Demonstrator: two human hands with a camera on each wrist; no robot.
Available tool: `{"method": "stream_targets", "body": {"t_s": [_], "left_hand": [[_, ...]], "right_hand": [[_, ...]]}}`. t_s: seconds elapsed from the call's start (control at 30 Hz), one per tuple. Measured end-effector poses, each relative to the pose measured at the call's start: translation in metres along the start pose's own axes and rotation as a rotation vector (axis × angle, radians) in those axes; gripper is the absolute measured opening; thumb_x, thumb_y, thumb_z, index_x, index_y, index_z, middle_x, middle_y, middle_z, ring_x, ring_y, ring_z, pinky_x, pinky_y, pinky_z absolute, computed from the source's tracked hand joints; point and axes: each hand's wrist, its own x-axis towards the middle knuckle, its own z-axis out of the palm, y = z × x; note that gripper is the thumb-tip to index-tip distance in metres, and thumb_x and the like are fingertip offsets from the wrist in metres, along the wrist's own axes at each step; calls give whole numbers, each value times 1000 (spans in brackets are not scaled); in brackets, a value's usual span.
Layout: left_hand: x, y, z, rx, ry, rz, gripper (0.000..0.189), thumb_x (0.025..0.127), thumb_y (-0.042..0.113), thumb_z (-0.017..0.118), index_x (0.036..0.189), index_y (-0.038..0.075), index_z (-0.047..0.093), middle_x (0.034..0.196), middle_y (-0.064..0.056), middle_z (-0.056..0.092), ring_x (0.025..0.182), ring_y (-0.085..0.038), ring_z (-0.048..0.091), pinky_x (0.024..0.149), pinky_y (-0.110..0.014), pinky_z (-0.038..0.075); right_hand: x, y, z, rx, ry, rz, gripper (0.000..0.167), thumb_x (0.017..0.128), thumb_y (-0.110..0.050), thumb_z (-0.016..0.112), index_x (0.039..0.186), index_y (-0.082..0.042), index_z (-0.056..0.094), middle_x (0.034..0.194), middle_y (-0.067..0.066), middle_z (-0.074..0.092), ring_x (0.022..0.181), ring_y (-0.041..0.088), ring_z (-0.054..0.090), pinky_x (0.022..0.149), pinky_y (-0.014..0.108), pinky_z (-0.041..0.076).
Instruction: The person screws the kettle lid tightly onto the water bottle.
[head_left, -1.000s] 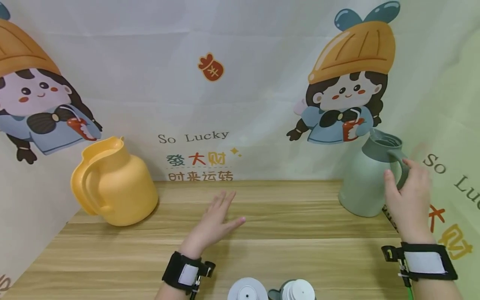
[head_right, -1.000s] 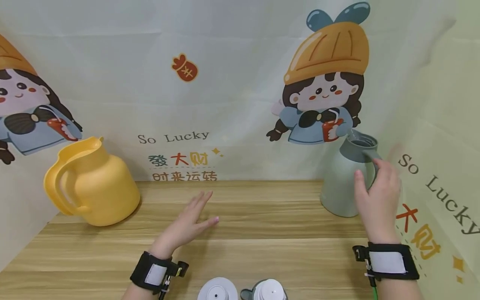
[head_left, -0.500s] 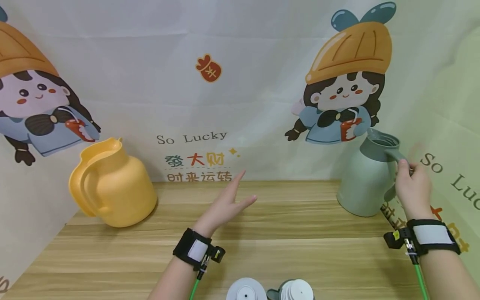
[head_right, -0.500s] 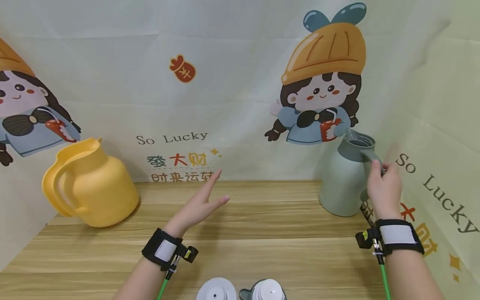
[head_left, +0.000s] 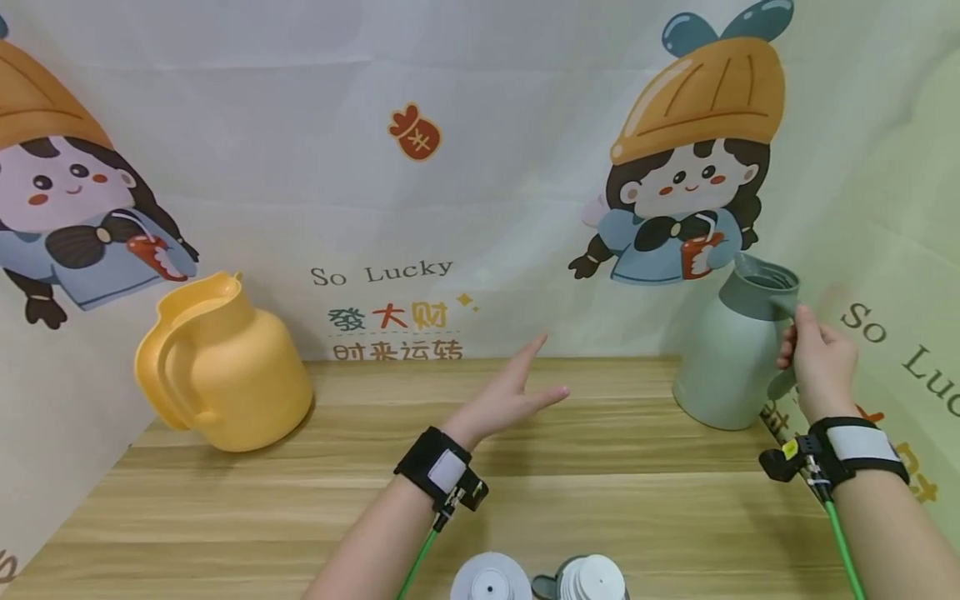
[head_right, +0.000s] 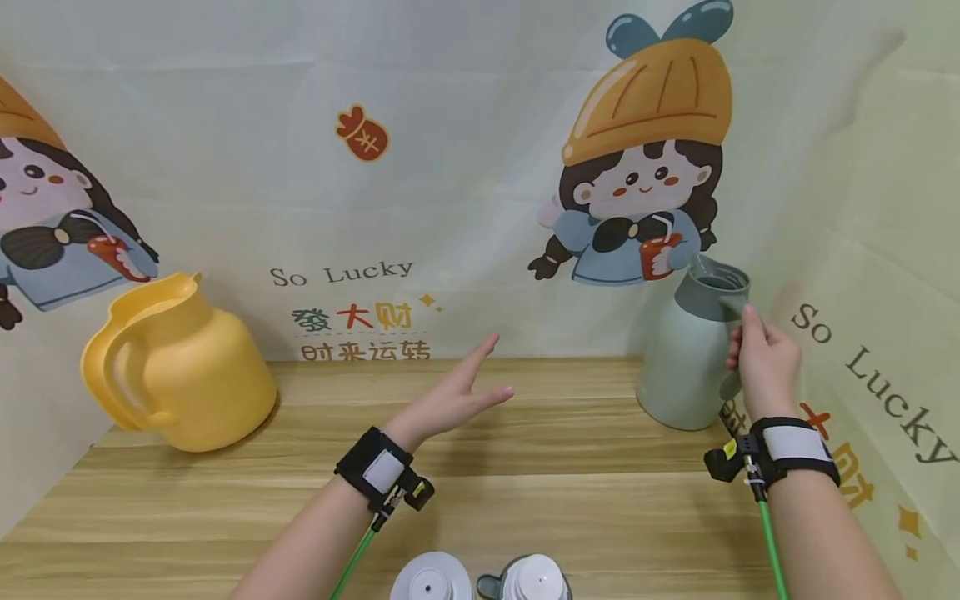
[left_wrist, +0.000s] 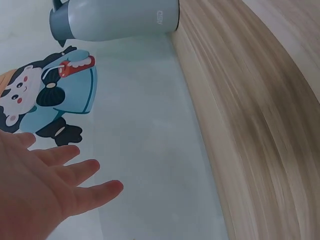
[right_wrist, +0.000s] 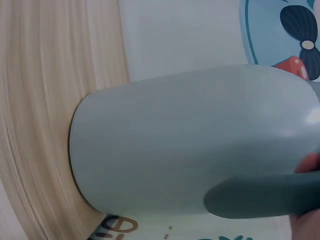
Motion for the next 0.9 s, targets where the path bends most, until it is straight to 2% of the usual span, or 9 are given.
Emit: {"method": "stream_targets", "body": {"t_s": [0.17, 0.3, 0.47, 0.6, 0.7, 0.83, 0.9], "left_hand": [[6, 5, 3, -28, -2, -14, 87, 92, 47, 59, 155, 21, 5, 159, -4, 8, 142, -21, 12, 113, -41, 15], [9, 7, 5, -31, -1, -24, 86, 92, 48, 59, 155, 23, 5, 159, -3, 8, 142, -22, 13, 113, -43, 16], [12, 7, 7, -30, -2, -37, 87, 91, 53, 58, 154, 26, 5, 159, -2, 9, 142, -23, 14, 112, -45, 18], [16, 9, 8, -38, 3, -28, 88, 91, 50, 59, 154, 25, 4, 159, -2, 9, 142, -22, 14, 113, -44, 17], [19, 13, 7, -43, 9, -14, 90, 90, 49, 61, 154, 25, 3, 159, -1, 7, 143, -20, 12, 113, -43, 16], [24, 21, 10, -30, 29, 5, 95, 87, 51, 64, 154, 27, 1, 159, -1, 6, 143, -19, 9, 113, -45, 15], [28, 24, 11, -17, 45, 14, 98, 86, 52, 66, 154, 28, 0, 159, -1, 5, 143, -18, 8, 113, -46, 16]], "right_hand": [[2, 6, 9, -79, 67, -35, 51, 97, -39, 53, 59, -5, 48, 49, -1, 44, 44, 11, 41, 42, 21, 37], [2, 10, 13, -135, 152, -67, 54, 97, -38, 54, 56, -5, 44, 47, -1, 43, 42, 11, 41, 42, 21, 36], [-1, 12, 16, -156, 208, -102, 56, 97, -36, 56, 53, -3, 43, 44, 0, 42, 40, 11, 41, 39, 21, 33], [-6, 8, 19, -218, 201, -147, 55, 97, -35, 54, 54, -2, 44, 44, 0, 43, 40, 10, 42, 38, 21, 31], [-11, 1, 25, -178, 183, -180, 52, 97, -32, 55, 56, -3, 46, 45, -1, 43, 39, 9, 41, 38, 19, 32], [-20, -12, 35, -60, 152, -204, 49, 97, -29, 57, 56, -2, 48, 47, -1, 43, 39, 8, 39, 38, 18, 35], [-27, -16, 40, -46, 131, -216, 49, 97, -28, 57, 57, -2, 48, 48, -1, 43, 39, 8, 38, 39, 18, 35]]}}
